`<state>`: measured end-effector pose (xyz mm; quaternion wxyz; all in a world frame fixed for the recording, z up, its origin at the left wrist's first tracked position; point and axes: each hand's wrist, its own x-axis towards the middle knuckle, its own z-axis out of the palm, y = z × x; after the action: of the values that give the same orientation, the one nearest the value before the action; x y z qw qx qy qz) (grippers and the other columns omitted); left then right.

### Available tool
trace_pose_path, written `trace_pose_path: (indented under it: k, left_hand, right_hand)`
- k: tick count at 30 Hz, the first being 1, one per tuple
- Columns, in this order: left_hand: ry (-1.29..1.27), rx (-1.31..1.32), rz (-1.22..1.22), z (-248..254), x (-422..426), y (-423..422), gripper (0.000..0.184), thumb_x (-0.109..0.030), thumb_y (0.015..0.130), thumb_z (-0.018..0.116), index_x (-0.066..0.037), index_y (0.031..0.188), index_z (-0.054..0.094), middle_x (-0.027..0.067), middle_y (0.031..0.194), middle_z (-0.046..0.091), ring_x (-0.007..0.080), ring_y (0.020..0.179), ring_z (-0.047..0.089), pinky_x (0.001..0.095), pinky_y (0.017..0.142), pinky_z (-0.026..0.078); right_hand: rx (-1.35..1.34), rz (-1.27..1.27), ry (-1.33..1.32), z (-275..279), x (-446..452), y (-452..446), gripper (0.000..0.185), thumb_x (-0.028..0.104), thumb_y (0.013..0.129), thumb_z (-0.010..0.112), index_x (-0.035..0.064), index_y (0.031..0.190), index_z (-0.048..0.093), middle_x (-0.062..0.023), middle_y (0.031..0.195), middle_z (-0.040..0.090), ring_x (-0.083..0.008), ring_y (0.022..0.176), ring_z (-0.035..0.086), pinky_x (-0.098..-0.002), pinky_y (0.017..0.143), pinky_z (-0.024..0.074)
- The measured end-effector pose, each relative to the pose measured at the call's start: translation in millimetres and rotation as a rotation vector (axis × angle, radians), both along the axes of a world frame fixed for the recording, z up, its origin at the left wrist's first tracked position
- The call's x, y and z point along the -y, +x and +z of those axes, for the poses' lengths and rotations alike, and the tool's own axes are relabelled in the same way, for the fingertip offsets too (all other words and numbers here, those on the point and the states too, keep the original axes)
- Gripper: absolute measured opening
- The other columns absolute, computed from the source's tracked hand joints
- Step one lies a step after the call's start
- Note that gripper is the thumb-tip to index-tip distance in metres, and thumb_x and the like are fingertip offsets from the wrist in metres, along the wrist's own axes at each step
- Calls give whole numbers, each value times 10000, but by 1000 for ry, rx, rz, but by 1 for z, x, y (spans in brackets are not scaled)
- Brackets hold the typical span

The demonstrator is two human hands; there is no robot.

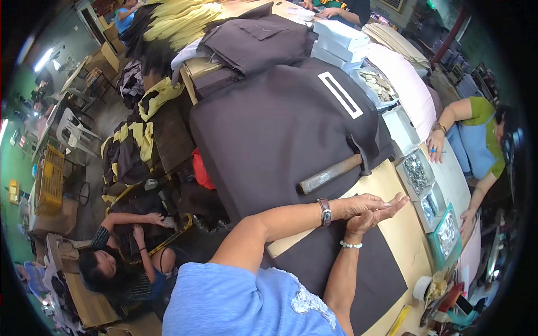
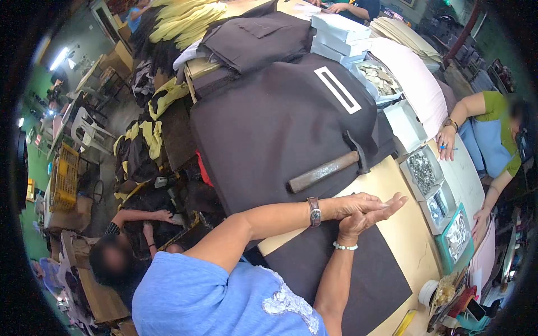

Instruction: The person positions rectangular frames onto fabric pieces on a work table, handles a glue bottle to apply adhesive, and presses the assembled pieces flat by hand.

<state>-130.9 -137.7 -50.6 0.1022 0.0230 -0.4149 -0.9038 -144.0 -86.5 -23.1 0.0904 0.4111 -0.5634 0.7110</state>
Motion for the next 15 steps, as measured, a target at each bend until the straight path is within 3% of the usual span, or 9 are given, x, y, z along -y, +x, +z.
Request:
trace_pose_path:
  k: [7,13,15]
  left_hand:
    - [-77,-10,-33,2,6,3,439,-384,907,567,30,1053,590,45,961,590,83,879,520,211,723,435]
    - [-152,16,29,5,4,2,429,-367,907,567,48,1009,613,58,891,611,106,830,545,234,719,448]
    - [-114,-9,76,6,1,2,385,-339,894,587,42,941,614,50,805,598,102,704,552,224,596,448]
  right_hand:
    - [-34,2,13,-2,-1,0,992,721,780,433,85,1457,88,-113,1514,76,-330,1327,254,-456,1036,287]
    - [-54,8,29,-5,-4,3,992,698,782,463,80,1457,80,-105,1516,75,-309,1315,275,-437,1016,311]
    - [-60,9,34,-6,-5,3,993,691,783,473,79,1457,78,-103,1516,75,-301,1312,282,-431,1010,319]
